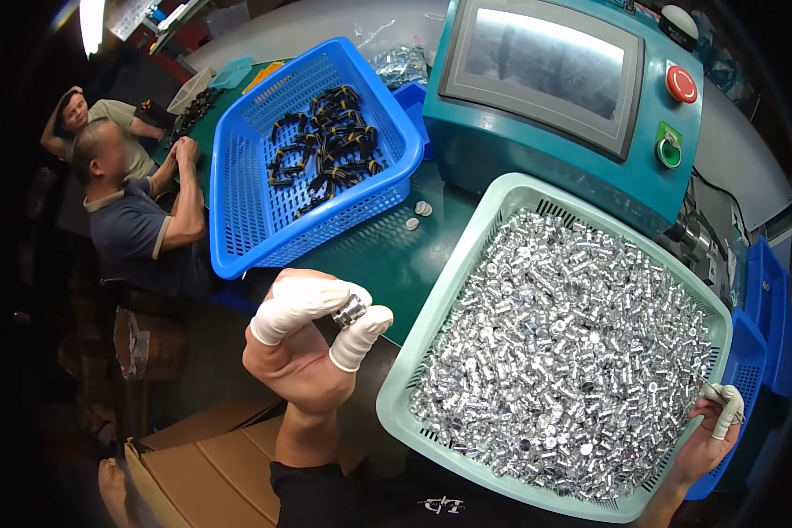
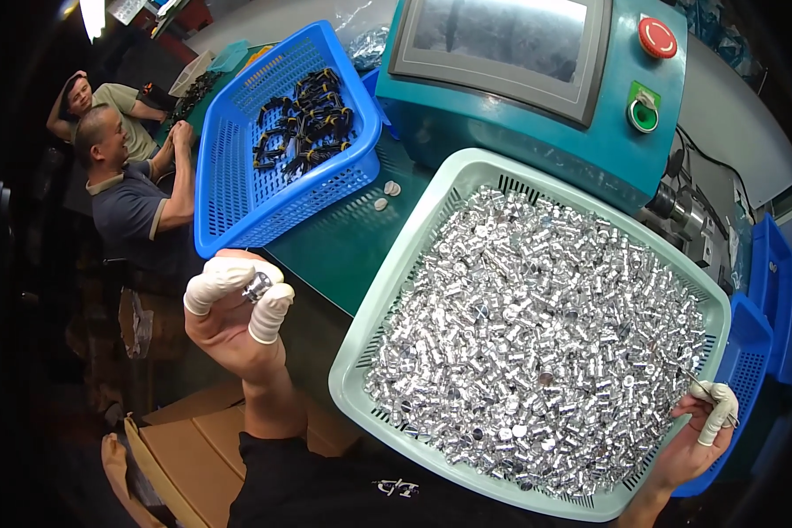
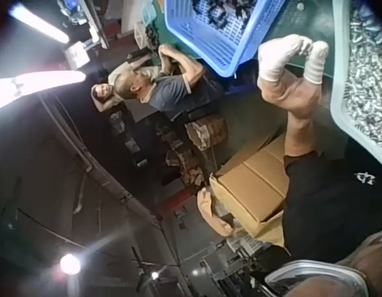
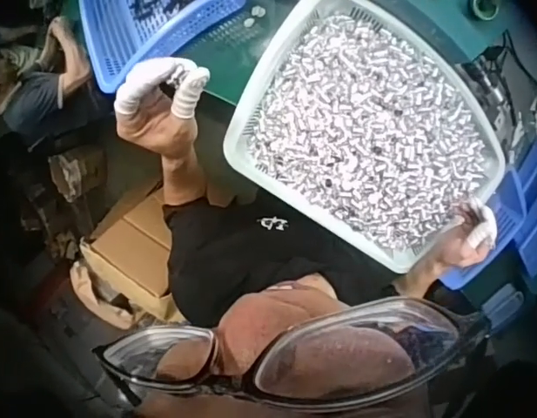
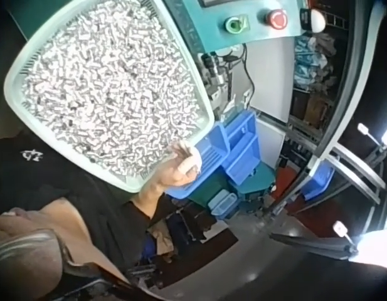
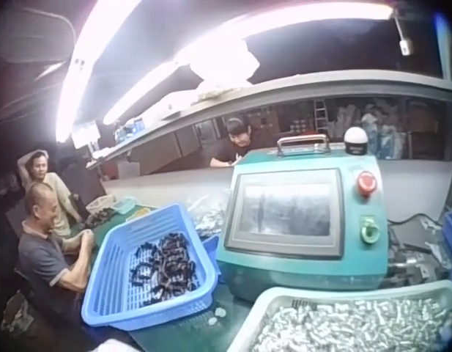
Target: Inspecting and sorting small silver metal hardware components using a thin pick tool at a factory workstation.
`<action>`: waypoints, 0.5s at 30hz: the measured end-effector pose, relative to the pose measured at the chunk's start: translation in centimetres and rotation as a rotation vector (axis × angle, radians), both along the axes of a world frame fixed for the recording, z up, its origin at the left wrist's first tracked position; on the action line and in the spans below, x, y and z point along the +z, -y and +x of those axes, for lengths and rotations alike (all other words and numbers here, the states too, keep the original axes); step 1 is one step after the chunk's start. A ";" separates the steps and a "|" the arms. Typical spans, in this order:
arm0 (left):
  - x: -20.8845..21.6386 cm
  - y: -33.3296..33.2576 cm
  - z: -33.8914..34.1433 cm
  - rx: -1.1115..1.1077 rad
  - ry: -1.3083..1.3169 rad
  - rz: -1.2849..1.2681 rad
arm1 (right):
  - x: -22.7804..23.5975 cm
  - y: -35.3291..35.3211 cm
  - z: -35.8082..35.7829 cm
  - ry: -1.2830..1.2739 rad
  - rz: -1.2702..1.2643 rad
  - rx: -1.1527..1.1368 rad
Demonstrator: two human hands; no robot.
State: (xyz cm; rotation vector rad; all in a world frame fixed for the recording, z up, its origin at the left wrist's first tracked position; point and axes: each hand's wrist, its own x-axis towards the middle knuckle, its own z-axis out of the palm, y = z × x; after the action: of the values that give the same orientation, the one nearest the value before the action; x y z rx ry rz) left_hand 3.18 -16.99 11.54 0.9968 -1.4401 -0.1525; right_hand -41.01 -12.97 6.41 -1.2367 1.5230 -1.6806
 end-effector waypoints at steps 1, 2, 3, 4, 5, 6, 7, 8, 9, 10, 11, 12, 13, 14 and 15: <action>0.2 0.0 0.1 -0.004 0.075 -0.016 | 0.0 0.0 0.0 0.002 0.005 -0.002; 0.4 0.1 0.3 0.029 0.149 -0.051 | 0.1 0.0 0.0 -0.004 -0.009 0.001; 0.8 0.2 0.2 0.027 0.152 -0.048 | 0.2 0.0 0.0 -0.010 -0.024 0.005; 1.2 0.2 0.1 0.069 0.198 -0.073 | 0.1 0.0 0.0 -0.007 -0.023 0.003; 1.7 0.2 0.1 0.112 0.244 -0.099 | 0.2 0.0 0.0 -0.006 -0.016 -0.001; 2.2 0.3 0.0 0.143 0.240 -0.138 | 0.2 0.0 -0.1 -0.005 -0.011 -0.006; 2.7 0.3 0.1 0.144 0.247 -0.143 | 0.2 -0.1 -0.1 0.003 -0.015 -0.004; 3.3 0.3 0.2 0.145 0.262 -0.176 | 0.2 -0.1 0.0 0.000 -0.022 -0.003; 3.9 0.1 0.2 0.147 0.278 -0.210 | 0.2 -0.1 0.0 -0.002 -0.030 0.000; 4.5 -0.2 0.1 0.164 0.303 -0.204 | 0.2 -0.1 0.0 0.004 -0.039 0.000; 5.0 -0.3 0.1 0.167 0.308 -0.213 | 0.3 -0.1 0.1 0.017 -0.033 0.002; 5.4 -0.3 0.0 0.170 0.328 -0.241 | 0.3 -0.1 0.1 0.030 -0.028 0.004; 6.0 -0.5 0.0 0.173 0.351 -0.271 | 0.2 0.0 0.2 0.040 -0.039 0.006; 6.4 -0.7 0.0 0.179 0.370 -0.272 | 0.1 0.0 0.1 0.049 -0.041 0.010; 6.8 -0.9 -0.2 0.184 0.380 -0.282 | 0.0 0.1 0.0 0.059 -0.044 0.015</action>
State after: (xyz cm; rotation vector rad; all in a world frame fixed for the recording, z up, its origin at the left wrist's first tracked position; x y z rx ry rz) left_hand 3.02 -16.14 18.30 0.9487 -1.6461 0.3842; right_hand -40.99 -13.10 6.42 -1.2071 1.4463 -1.7339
